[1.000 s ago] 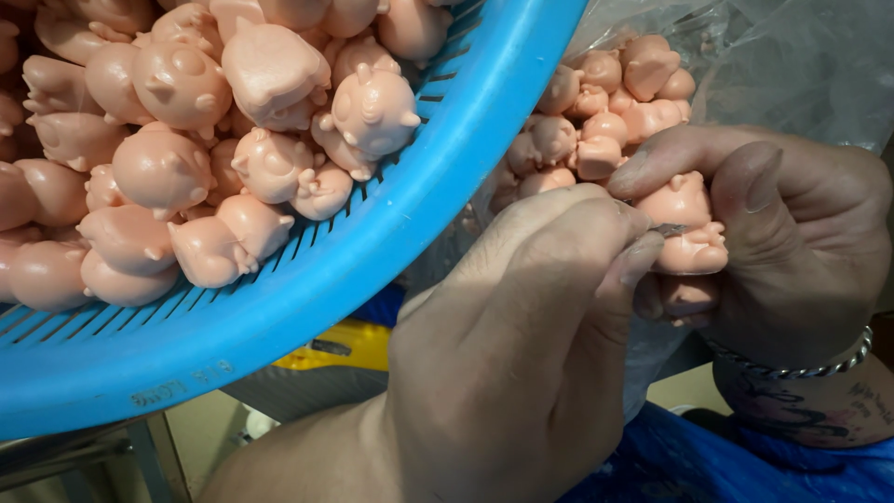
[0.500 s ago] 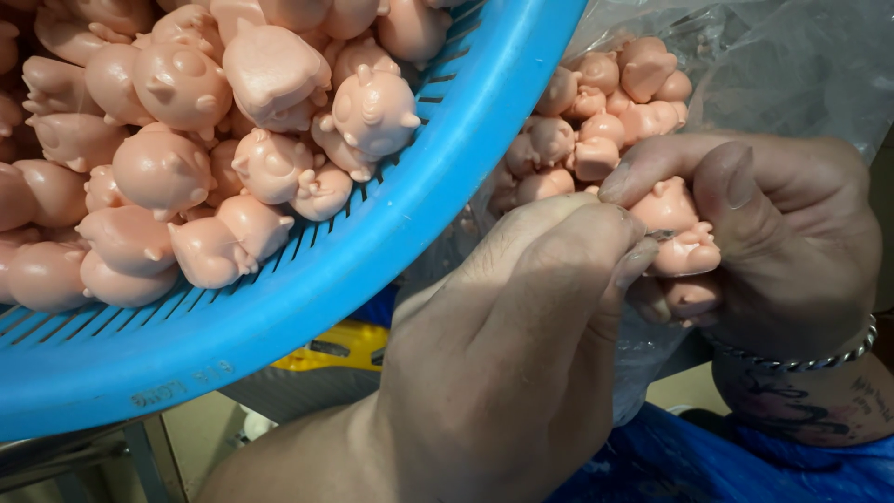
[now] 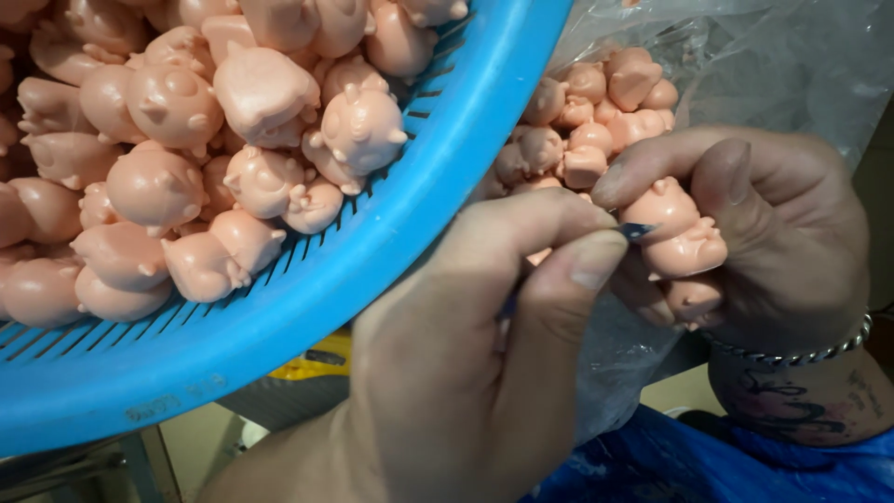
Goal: Trimming excess plastic flash from small figurines using a small handheld blade.
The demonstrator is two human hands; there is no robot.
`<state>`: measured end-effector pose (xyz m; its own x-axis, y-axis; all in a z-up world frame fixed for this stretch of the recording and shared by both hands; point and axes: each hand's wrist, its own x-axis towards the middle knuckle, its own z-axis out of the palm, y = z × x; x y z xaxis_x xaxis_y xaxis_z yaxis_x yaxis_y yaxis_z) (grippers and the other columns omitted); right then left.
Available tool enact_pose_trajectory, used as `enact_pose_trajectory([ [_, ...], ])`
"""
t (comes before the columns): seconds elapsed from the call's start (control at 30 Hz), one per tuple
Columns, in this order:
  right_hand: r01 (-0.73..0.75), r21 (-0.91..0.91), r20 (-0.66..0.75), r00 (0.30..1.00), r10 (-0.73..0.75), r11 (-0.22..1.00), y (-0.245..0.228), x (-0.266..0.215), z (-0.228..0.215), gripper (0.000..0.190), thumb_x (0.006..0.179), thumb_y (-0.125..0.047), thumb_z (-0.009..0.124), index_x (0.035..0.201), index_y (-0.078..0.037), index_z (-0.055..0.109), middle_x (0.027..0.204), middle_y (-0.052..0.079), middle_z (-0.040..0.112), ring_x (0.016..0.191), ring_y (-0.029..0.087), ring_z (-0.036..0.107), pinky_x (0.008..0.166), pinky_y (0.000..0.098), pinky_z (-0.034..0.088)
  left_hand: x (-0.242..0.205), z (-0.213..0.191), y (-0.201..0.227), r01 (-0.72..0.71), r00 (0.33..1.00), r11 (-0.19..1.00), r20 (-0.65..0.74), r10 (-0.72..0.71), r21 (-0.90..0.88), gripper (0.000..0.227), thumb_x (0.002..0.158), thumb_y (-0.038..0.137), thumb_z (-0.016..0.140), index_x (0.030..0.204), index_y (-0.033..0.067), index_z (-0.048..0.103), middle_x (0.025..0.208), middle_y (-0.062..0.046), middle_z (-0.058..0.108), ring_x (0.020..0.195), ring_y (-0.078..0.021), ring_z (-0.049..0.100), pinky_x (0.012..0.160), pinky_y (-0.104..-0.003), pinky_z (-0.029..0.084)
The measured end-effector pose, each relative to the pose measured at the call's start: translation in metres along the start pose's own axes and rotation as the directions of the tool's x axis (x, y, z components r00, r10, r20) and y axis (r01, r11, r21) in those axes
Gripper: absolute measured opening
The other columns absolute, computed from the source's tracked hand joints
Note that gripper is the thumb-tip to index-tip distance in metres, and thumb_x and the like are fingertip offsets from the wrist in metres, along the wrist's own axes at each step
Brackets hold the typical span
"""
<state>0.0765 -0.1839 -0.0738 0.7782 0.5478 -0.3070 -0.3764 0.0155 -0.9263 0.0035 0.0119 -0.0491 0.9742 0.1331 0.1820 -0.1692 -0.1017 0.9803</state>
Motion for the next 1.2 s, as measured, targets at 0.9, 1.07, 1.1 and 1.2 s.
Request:
enact_pose_trajectory([
  [0.9, 0.225, -0.02, 0.088, 0.971, -0.222, 0.974, 0.001, -0.003, -0.019, 0.034, 0.105, -0.027, 0.07, 0.13, -0.012, 0.053, 0.115, 0.024, 0.074, 0.056, 0.004, 0.068, 0.045, 0.011, 0.06, 0.004, 0.013, 0.013, 0.149, 0.962, 0.974, -0.201, -0.182, -0.17, 0.013, 0.094, 0.004, 0.062, 0.104, -0.0037, 0.059, 0.115, -0.026, 0.073, 0.071, -0.0136, 0.06, 0.071, -0.025, 0.057],
  [1.07, 0.23, -0.002, 0.022, 0.973, -0.23, 0.973, 0.014, -0.012, -0.013, 0.04, 0.111, -0.029, 0.069, 0.148, -0.019, 0.059, 0.127, 0.025, 0.071, 0.067, 0.009, 0.069, 0.055, 0.0137, 0.062, 0.0, 0.013, 0.015, 0.286, 0.911, 0.783, -0.096, -0.401, -0.553, 0.014, 0.098, 0.005, 0.057, 0.103, -0.0077, 0.057, 0.122, -0.026, 0.061, 0.082, -0.0237, 0.069, 0.075, -0.032, 0.061],
  [1.1, 0.228, -0.002, 0.024, 0.973, -0.227, 0.974, 0.015, -0.012, -0.012, 0.04, 0.111, -0.029, 0.069, 0.148, -0.019, 0.059, 0.127, 0.025, 0.071, 0.067, 0.009, 0.069, 0.055, 0.0137, 0.062, -0.001, 0.011, 0.014, 0.286, 0.91, 0.782, -0.098, -0.403, -0.553, 0.014, 0.098, 0.005, 0.057, 0.103, -0.0077, 0.057, 0.122, -0.026, 0.061, 0.082, -0.0237, 0.069, 0.075, -0.032, 0.061],
  [1.2, 0.23, -0.037, -0.001, 0.973, -0.23, 0.973, 0.017, -0.013, -0.012, 0.041, 0.109, -0.031, 0.071, 0.146, -0.016, 0.06, 0.124, 0.023, 0.072, 0.069, 0.01, 0.073, 0.054, 0.0111, 0.064, -0.002, 0.008, 0.011, 0.272, 0.93, 0.829, -0.087, -0.357, -0.489, 0.014, 0.098, 0.005, 0.058, 0.104, -0.0076, 0.058, 0.121, -0.025, 0.063, 0.082, -0.0193, 0.061, 0.071, -0.026, 0.054],
])
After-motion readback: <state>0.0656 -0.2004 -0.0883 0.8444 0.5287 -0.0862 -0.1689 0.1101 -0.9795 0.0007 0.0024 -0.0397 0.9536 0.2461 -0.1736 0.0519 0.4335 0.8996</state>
